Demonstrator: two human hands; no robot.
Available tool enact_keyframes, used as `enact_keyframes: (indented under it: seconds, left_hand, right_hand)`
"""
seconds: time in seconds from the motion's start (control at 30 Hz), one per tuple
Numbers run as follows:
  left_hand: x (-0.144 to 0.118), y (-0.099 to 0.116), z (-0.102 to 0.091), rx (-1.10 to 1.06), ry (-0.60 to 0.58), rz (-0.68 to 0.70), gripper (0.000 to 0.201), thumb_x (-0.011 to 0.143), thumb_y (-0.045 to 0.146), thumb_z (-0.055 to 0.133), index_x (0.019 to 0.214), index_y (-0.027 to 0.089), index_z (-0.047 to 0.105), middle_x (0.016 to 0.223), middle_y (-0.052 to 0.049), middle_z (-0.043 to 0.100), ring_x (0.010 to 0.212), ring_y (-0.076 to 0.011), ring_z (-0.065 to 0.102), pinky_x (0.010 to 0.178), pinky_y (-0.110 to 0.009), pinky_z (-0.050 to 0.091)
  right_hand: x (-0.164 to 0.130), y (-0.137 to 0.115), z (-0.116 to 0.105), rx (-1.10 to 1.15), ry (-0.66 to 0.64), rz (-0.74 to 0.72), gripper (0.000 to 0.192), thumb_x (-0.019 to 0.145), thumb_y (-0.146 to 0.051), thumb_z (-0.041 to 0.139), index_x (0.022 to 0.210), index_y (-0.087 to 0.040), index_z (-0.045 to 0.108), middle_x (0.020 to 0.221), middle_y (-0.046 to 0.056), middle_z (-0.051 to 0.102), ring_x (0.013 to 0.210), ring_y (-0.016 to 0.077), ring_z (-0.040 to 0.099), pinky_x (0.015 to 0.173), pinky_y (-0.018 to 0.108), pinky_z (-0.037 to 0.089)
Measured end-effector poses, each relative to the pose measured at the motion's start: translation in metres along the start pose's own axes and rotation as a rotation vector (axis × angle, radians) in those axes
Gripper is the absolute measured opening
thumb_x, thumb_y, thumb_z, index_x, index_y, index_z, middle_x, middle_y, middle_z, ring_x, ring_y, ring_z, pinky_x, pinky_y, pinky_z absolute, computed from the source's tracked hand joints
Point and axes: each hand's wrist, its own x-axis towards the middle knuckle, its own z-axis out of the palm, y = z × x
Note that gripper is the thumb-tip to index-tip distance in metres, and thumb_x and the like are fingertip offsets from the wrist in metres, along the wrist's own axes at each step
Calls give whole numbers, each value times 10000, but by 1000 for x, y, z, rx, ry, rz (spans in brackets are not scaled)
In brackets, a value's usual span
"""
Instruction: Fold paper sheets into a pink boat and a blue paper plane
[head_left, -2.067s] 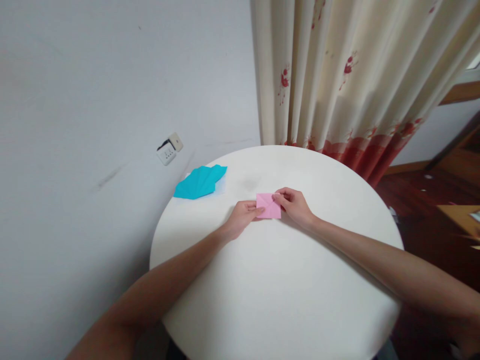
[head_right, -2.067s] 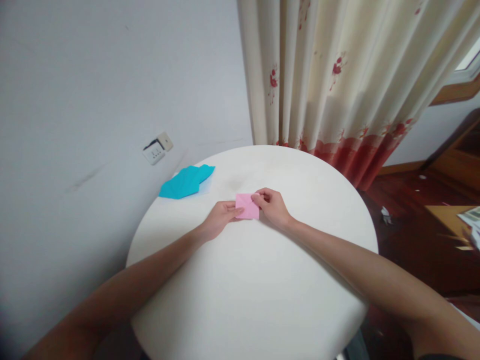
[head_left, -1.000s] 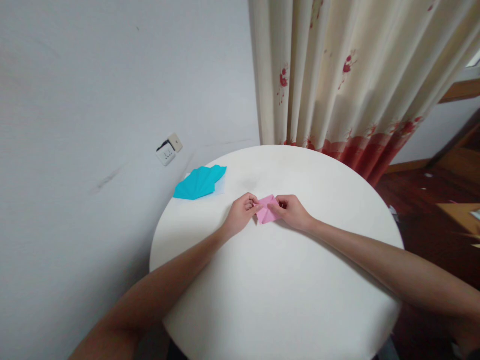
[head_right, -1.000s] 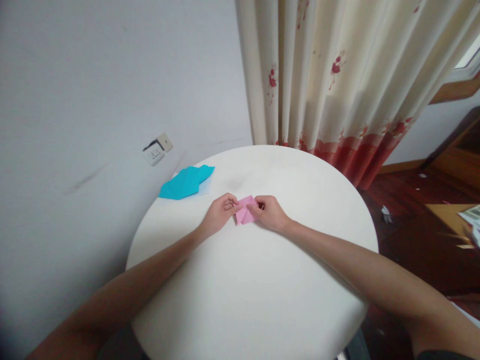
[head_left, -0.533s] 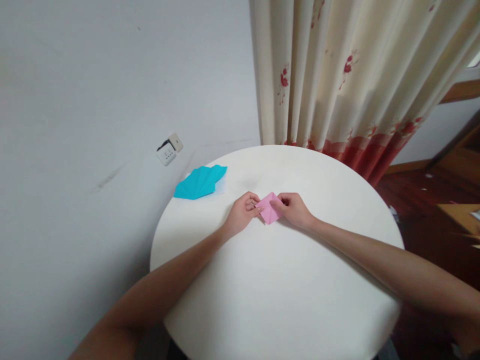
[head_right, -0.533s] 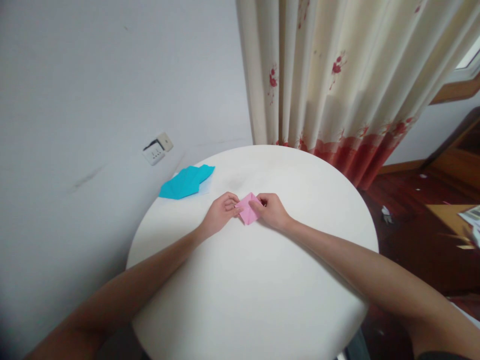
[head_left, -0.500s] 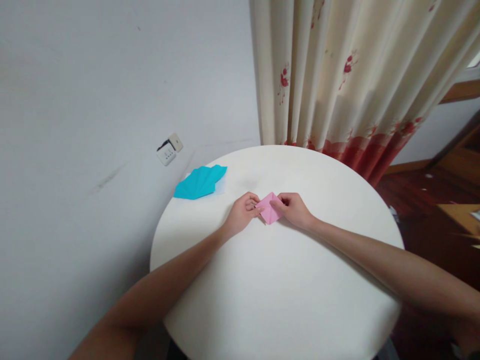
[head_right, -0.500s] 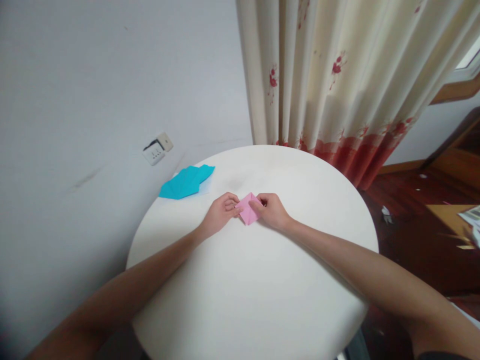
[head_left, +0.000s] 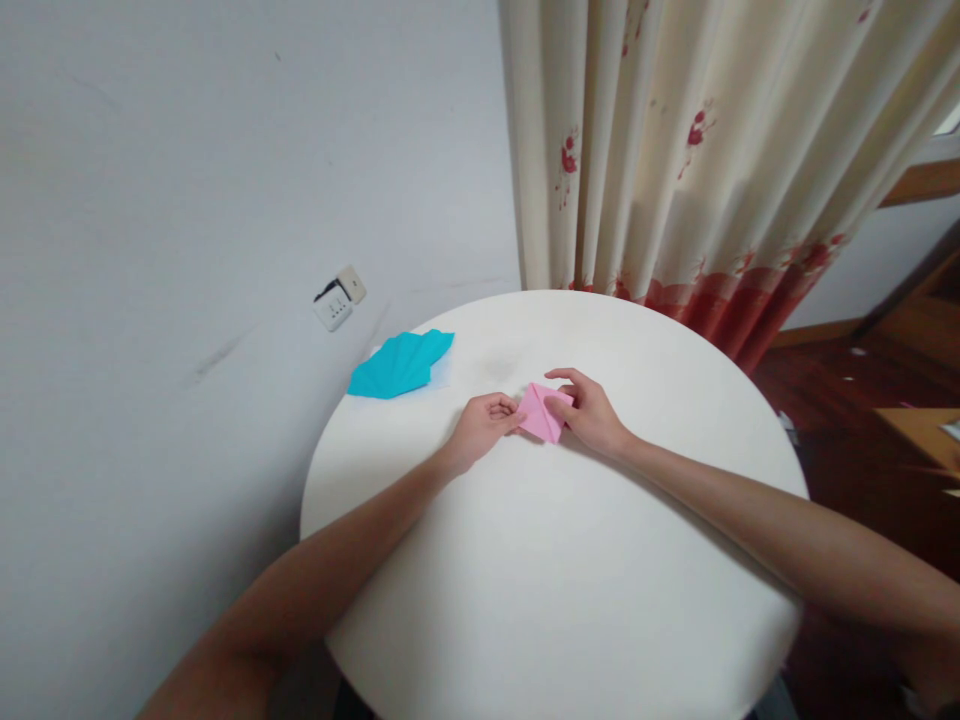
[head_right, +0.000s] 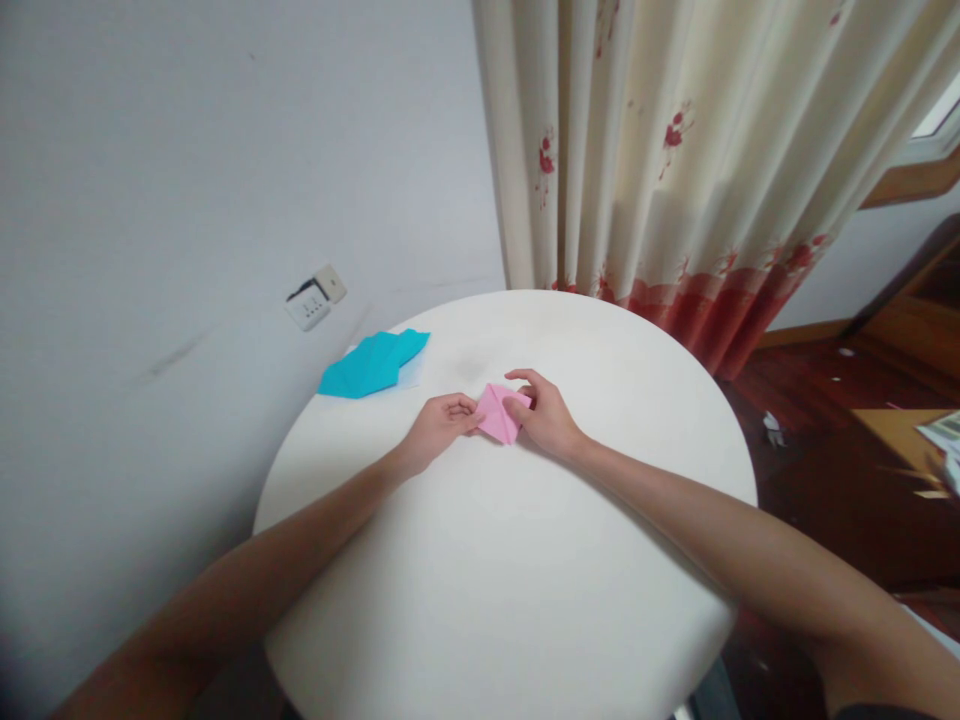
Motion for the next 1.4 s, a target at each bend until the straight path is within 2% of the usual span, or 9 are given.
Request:
enact_keyframes:
  seconds: [0.07, 0.23, 0.47, 0.7, 0.87, 1.07, 1.27, 1.4]
  left_hand:
    - [1, 0, -1, -27, 49, -7, 437, 647, 500, 863, 787, 154, 636, 743, -34, 693, 670, -162, 675, 666, -279, 527]
    - [1, 4, 0, -17, 97, -11, 451, 675, 529, 842, 827, 161, 631, 709, -46, 715, 643, -171, 687, 645, -276, 524]
    - [3, 1, 0, -34, 110, -2, 457, 683, 524, 834, 870, 168, 618, 674, -37, 717, 612, -177, 694, 618, -269, 517]
    - [3, 0, -1, -36, 139, 17, 441, 673, 504, 844, 868, 152, 663, 695, -41, 716, 609, -165, 680, 611, -264, 516]
    - [3, -2, -1, -33, 98, 44, 427, 653, 445, 875, 896, 136, 707, 776, -59, 730, 655, -165, 678, 646, -278, 531]
    - [3, -1, -1, -30, 104, 63, 425, 652, 428, 877, 904, 129, 712, 788, -56, 723, 651, -152, 656, 630, -269, 522]
    - [1, 0, 0, 14, 102, 90, 377, 731, 455, 811, 891, 127, 717, 735, -32, 676, 627, -124, 600, 562, -221, 443]
    - [0, 3, 1, 21, 63, 148, 396, 786, 489, 753, 914, 116, 716, 687, -16, 640, 590, -103, 551, 545, -209, 415]
  right_hand:
    - [1, 0, 0, 58, -10, 11, 391, 814, -354, 615, 1158, -174, 569, 636, -49, 563, 523, 116, 470, 499, 240, 359]
    - [6, 4, 1, 144, 6, 66, 211, 788, -349, 615, 902, -172, 599, 601, -36, 568, 512, 119, 499, 492, 251, 376]
    - [6, 10, 0, 136, 39, 101, 320, 807, -482, 647, 794, -163, 616, 554, -29, 552, 501, 116, 497, 481, 250, 365]
    - [6, 7, 0, 155, 29, 118, 359, 791, -516, 666, 860, -168, 612, 520, -38, 568, 464, 115, 497, 465, 243, 369]
    - [7, 5, 0, 192, 39, 152, 366, 769, -515, 689, 849, -166, 611, 510, -26, 594, 449, 113, 496, 457, 241, 368]
    - [5, 4, 2, 223, 4, 160, 368, 770, -497, 710, 900, -171, 600, 529, -21, 631, 459, 114, 515, 478, 241, 392]
    - [4, 2, 4, 250, -42, 151, 338, 796, -483, 671, 890, -166, 603, 510, -16, 632, 442, 117, 515, 479, 250, 405]
    - [5, 0, 4, 251, -5, 140, 302, 779, -452, 665, 862, -167, 613, 491, -20, 618, 430, 116, 503, 464, 246, 391]
